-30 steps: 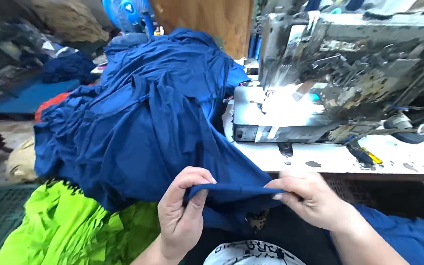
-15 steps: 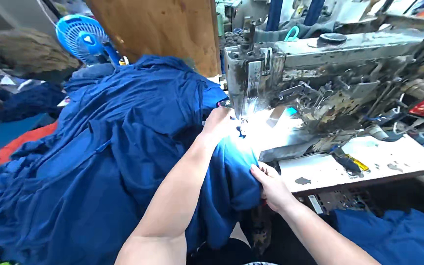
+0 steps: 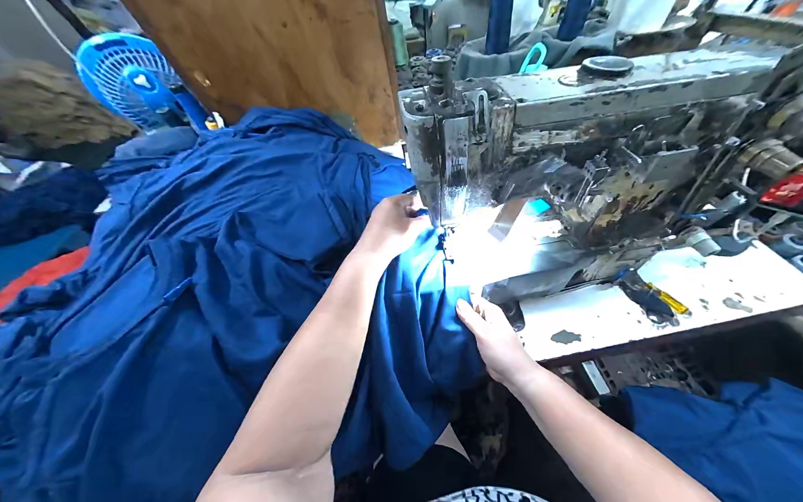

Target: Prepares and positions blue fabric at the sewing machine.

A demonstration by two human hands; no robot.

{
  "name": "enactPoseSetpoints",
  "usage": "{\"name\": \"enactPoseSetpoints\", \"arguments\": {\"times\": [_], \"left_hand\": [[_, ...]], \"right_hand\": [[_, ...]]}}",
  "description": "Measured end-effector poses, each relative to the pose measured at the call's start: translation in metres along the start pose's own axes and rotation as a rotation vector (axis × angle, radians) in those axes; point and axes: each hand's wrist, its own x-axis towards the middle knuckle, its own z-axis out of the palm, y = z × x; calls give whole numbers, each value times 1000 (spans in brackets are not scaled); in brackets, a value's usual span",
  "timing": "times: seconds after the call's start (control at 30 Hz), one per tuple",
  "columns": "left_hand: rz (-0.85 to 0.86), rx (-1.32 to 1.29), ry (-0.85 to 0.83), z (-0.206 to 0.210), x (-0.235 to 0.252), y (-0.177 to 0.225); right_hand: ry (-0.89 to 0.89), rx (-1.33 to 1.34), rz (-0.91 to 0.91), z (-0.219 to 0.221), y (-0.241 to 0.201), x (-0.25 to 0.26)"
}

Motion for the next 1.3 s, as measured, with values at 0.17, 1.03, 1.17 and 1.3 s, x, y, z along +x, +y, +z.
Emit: {"name": "enactPoseSetpoints", "arguments": {"times": [0.17,1.03,1.17,1.3], "left_hand": [[307,163,-22,-39,-93,27],[293,185,68,66,-308,14],[407,8,127,58,-312,31],[595,-275,100,60,-308,39]], "right_hand": [[-59,-50,112,-8,-3,-26],[-85,-931,-301,-75,-1,-145],[-18,-925,-564,-72,-5,-148],[-22,-839,-913,-66,-14,-151]]}}
